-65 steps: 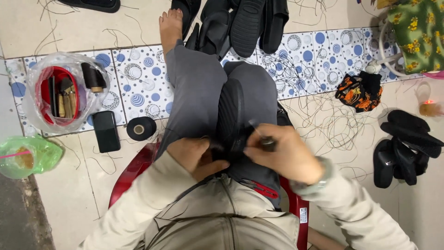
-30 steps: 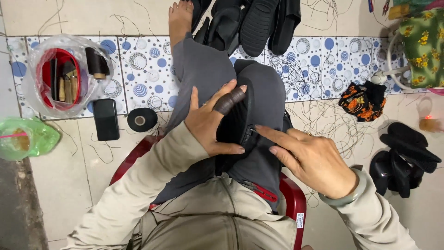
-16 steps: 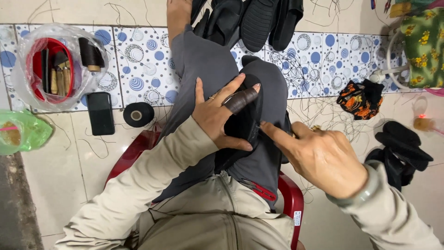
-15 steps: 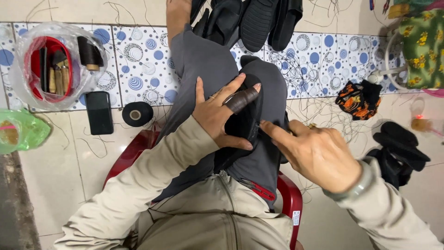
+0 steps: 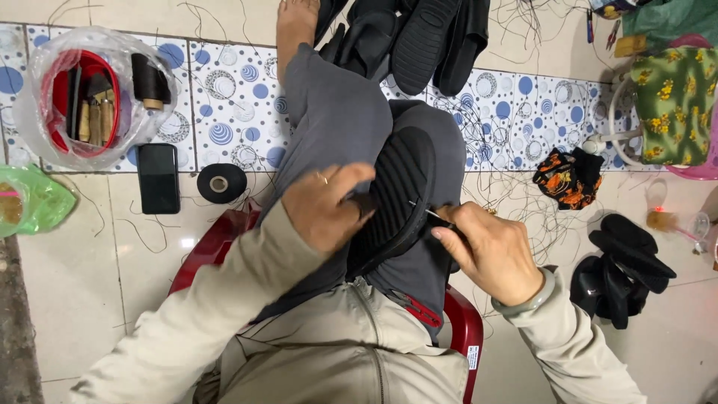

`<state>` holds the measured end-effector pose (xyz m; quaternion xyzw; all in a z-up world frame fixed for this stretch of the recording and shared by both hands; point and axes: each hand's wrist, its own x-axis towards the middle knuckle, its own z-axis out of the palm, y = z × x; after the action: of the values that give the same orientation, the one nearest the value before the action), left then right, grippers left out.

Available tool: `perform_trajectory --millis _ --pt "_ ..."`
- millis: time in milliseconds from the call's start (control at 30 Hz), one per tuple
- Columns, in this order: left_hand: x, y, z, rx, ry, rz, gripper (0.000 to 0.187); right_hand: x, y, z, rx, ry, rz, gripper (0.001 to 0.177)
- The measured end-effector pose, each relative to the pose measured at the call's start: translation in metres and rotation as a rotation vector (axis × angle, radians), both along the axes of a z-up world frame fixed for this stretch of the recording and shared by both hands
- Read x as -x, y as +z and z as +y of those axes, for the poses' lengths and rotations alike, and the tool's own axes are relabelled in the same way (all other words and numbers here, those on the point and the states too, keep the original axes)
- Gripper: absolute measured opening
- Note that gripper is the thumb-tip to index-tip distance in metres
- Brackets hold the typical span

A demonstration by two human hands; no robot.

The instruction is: Hand-sewing the sole of a black sandal using a needle and thread to repair it.

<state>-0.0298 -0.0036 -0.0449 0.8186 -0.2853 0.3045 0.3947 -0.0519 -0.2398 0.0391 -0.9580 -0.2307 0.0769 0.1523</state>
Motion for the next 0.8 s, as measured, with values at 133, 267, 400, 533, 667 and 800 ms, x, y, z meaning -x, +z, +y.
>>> perform_trajectory --millis 133,267,400,533,667,800 --pt "0.013 0.038 0.008 0.404 -0.562 0.581 0.022 -0.004 0.012 0.015 0.108 0.035 -0.029 0.017" --pt "0.016 0.064 0.011 0.914 -0.899 1.105 0.017 -0.006 0.020 0.028 0.111 -0.059 0.136 0.014" --pt "-0.009 0.051 0.011 0.576 -0.512 1.069 0.010 -0.006 0.016 0.027 -0.015 -0.137 0.166 0.031" --pt "-0.003 0.019 -0.007 0.607 -0.480 1.090 0.043 -0.008 0.025 0.035 -0.120 -0.123 0.086 0.040" --pt "0.001 0.028 0.002 0.779 -0.561 1.332 0.064 -0.009 0.027 0.035 -0.186 -0.062 -0.002 0.031" --pt "-0.009 0.042 0.000 0.794 -0.500 1.299 0.064 -0.008 0.015 0.025 -0.157 -0.013 -0.057 0.030"
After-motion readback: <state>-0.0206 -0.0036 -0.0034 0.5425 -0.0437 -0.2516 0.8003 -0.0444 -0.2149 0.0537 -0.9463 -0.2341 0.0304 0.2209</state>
